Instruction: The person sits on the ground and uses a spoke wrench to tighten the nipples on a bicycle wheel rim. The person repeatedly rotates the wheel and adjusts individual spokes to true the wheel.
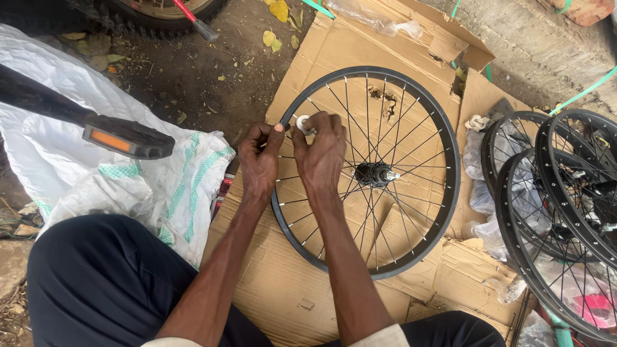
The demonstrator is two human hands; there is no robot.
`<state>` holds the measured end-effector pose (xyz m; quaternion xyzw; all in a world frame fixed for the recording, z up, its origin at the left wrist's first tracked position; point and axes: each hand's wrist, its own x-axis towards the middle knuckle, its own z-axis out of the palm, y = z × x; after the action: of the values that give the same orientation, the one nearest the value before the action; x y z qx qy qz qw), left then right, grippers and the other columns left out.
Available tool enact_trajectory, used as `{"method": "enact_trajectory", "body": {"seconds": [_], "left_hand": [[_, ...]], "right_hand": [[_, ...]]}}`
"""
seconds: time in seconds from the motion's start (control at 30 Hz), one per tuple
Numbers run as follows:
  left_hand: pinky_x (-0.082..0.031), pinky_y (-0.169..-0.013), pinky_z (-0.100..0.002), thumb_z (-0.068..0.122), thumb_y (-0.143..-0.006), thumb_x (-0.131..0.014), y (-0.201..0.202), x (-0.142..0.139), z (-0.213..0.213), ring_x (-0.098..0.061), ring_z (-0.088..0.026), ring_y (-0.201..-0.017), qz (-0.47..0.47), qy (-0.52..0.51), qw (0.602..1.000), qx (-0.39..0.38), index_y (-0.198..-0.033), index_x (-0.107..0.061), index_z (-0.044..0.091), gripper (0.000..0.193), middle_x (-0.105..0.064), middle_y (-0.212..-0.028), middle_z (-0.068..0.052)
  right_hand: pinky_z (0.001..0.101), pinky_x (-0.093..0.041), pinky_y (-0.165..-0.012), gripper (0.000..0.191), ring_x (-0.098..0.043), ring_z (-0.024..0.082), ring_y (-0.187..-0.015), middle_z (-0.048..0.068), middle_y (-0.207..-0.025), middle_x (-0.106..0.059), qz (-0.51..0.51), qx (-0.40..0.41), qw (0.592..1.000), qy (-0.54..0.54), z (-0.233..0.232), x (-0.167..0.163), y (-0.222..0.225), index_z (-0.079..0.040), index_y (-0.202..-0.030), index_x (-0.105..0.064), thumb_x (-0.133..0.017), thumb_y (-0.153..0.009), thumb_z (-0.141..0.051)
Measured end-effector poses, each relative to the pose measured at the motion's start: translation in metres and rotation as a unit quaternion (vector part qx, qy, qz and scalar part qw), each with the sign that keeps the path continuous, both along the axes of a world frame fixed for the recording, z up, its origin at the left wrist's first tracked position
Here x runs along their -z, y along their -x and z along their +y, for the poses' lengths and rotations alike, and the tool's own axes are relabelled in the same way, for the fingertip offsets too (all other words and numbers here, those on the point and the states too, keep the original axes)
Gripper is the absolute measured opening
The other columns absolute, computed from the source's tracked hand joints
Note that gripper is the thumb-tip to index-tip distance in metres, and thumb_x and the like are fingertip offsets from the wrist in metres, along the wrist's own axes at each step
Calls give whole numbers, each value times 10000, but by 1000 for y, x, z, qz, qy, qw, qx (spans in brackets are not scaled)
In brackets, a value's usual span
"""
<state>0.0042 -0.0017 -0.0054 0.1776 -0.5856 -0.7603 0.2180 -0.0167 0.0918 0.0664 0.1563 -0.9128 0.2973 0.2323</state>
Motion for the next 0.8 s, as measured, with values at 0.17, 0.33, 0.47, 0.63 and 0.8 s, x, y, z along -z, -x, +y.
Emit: {"method": "enact_trajectory", "body": {"seconds": [0.17, 0.33, 0.47, 0.63, 0.8], "left_hand": [[-363, -624, -286, 215, -1004, -679, 0, -3, 0, -433, -90, -675, 10, -6, 1000, 12, -799, -613, 48, 272, -530, -705, 26], [-370, -624, -291, 184, -994, -673, -3, -3, 0, -451, -86, -670, 33, -25, 999, 14, -793, -607, 51, 250, -536, -698, 28], [-358, -616, -298, 190, -998, -682, -1, -2, 0, -429, -93, -658, 36, -19, 999, 9, -788, -608, 50, 264, -525, -685, 28], [-345, -593, -301, 208, -990, -691, 1, -1, 1, -414, -90, -640, 9, -13, 1000, 9, -791, -631, 53, 259, -518, -673, 35], [-373, -580, -285, 219, -991, -703, -1, -3, 1, -457, -85, -635, 22, -22, 999, 9, -797, -617, 42, 276, -553, -687, 24]], "right_hand": [[409, -550, -820, 335, -664, 323, -974, 185, -1128, -646, -96, -42, 993, 53, 6, -1, -24, 45, -1223, -637, -713, -930, -99], [521, -492, -864, 283, -679, 391, -943, 212, -1027, -740, -102, 2, 991, -82, 5, 5, -27, -8, -1150, -716, -679, -914, -159], [529, -503, -822, 285, -717, 368, -861, 197, -900, -748, -255, 27, 955, -150, -3, 2, -5, -62, -995, -717, -560, -1050, -292], [510, -532, -683, 284, -726, 348, -719, 143, -777, -754, -268, 5, 962, -58, 3, -9, 0, -77, -938, -656, -630, -968, -358], [442, -552, -618, 288, -747, 314, -664, 128, -764, -758, -219, -27, 974, -44, 10, -10, -4, -73, -968, -618, -711, -829, -307]]}}
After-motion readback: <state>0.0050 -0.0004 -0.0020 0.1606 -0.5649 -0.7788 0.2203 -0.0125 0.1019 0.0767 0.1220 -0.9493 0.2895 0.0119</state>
